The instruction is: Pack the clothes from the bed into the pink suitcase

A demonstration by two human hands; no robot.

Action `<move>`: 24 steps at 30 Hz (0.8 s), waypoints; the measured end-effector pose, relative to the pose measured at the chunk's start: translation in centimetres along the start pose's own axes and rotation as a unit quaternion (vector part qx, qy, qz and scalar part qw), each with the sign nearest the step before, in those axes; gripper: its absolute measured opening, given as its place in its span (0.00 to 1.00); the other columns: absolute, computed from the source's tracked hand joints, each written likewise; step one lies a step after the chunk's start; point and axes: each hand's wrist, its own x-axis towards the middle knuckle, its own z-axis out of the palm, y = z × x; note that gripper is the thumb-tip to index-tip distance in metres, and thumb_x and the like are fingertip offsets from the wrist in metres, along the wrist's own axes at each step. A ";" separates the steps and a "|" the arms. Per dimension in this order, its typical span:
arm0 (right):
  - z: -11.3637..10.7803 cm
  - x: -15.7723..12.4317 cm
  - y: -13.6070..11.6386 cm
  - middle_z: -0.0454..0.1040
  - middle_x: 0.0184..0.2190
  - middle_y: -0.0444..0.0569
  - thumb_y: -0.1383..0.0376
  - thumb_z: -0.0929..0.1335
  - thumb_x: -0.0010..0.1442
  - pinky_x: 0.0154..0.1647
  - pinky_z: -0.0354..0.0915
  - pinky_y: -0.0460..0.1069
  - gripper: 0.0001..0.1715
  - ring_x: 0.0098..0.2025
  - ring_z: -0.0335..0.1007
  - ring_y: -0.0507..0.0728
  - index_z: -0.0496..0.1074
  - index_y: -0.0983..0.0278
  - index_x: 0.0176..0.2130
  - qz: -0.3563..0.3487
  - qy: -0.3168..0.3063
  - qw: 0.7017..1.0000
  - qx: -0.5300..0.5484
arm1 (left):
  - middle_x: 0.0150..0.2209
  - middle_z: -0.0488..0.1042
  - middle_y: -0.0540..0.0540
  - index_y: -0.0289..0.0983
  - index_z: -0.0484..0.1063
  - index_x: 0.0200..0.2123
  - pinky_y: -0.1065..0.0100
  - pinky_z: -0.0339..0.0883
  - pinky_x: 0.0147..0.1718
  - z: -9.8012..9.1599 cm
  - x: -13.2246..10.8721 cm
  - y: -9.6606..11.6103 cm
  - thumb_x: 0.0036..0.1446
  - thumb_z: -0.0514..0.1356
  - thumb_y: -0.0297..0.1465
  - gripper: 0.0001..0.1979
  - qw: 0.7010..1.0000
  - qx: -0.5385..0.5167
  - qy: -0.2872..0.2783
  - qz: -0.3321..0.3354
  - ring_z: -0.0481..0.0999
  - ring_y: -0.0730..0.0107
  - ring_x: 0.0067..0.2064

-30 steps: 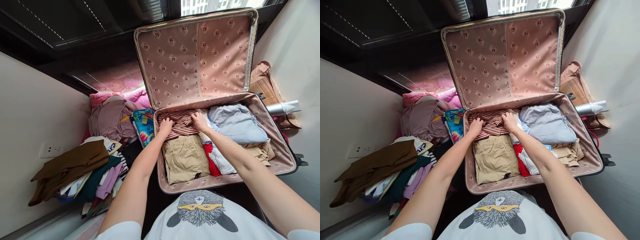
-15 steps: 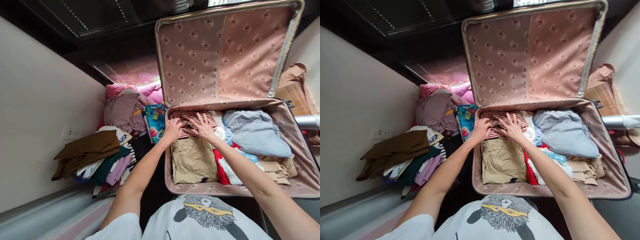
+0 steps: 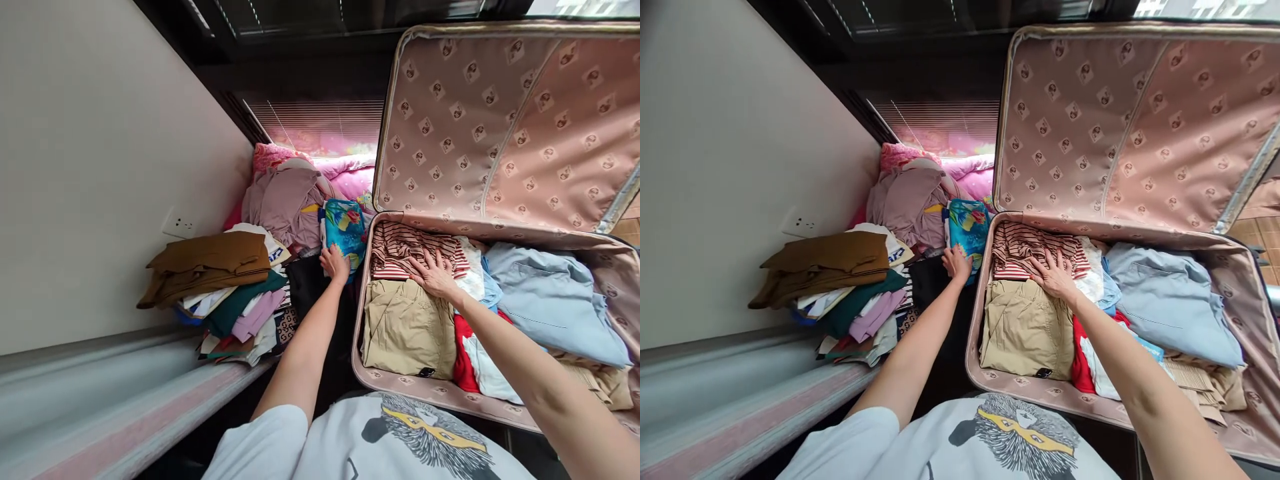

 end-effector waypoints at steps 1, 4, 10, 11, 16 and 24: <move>-0.1 0.0 -0.1 0.45 0.79 0.53 0.40 0.57 0.71 0.68 0.50 0.78 0.38 0.77 0.41 0.80 0.56 0.41 0.75 0.002 -0.002 1.000 -0.001 | 0.64 0.67 0.27 0.36 0.65 0.65 0.50 0.67 0.57 0.1 -0.1 0.4 0.63 0.66 0.36 0.29 1.000 -0.003 -0.007 -0.016 0.69 0.41 0.64; -0.4 0.0 -0.2 0.46 0.79 0.53 0.41 0.57 0.71 0.68 0.50 0.78 0.38 0.78 0.41 0.80 0.57 0.42 0.74 0.012 -0.010 1.000 -0.005 | 0.61 0.69 0.24 0.34 0.66 0.62 0.48 0.70 0.52 0.3 0.4 1.1 0.63 0.65 0.39 0.28 0.996 -0.023 -0.007 -0.083 0.72 0.39 0.62; -0.4 0.0 -0.3 0.45 0.79 0.54 0.40 0.56 0.71 0.69 0.50 0.76 0.39 0.78 0.40 0.79 0.55 0.43 0.75 0.017 -0.022 1.000 -0.004 | 0.63 0.67 0.19 0.33 0.68 0.61 0.43 0.72 0.50 0.3 2.1 1.0 0.64 0.64 0.41 0.27 0.993 -0.010 -0.031 -0.109 0.71 0.34 0.63; -0.4 0.1 -0.3 0.44 0.79 0.53 0.40 0.56 0.71 0.69 0.50 0.76 0.39 0.78 0.40 0.78 0.55 0.43 0.75 0.018 -0.023 1.000 -0.003 | 0.62 0.68 0.19 0.32 0.68 0.61 0.44 0.72 0.51 0.3 2.2 0.8 0.64 0.63 0.41 0.27 0.994 -0.007 -0.039 -0.102 0.71 0.34 0.64; -0.5 0.1 -0.4 0.45 0.79 0.53 0.41 0.57 0.71 0.70 0.50 0.75 0.39 0.78 0.40 0.78 0.55 0.44 0.75 0.024 -0.029 0.999 -0.006 | 0.60 0.74 0.27 0.34 0.71 0.60 0.51 0.71 0.55 -0.1 2.1 0.4 0.66 0.61 0.38 0.22 0.996 -0.021 -0.077 -0.040 0.75 0.46 0.62; -0.6 0.1 -0.6 0.45 0.79 0.54 0.41 0.58 0.71 0.69 0.51 0.76 0.38 0.78 0.42 0.78 0.56 0.43 0.75 0.024 -0.018 1.000 -0.001 | 0.49 0.82 0.34 0.35 0.78 0.54 0.51 0.77 0.50 -3.2 3.8 0.2 0.55 0.70 0.37 0.24 0.965 -0.176 -0.191 0.043 0.82 0.49 0.53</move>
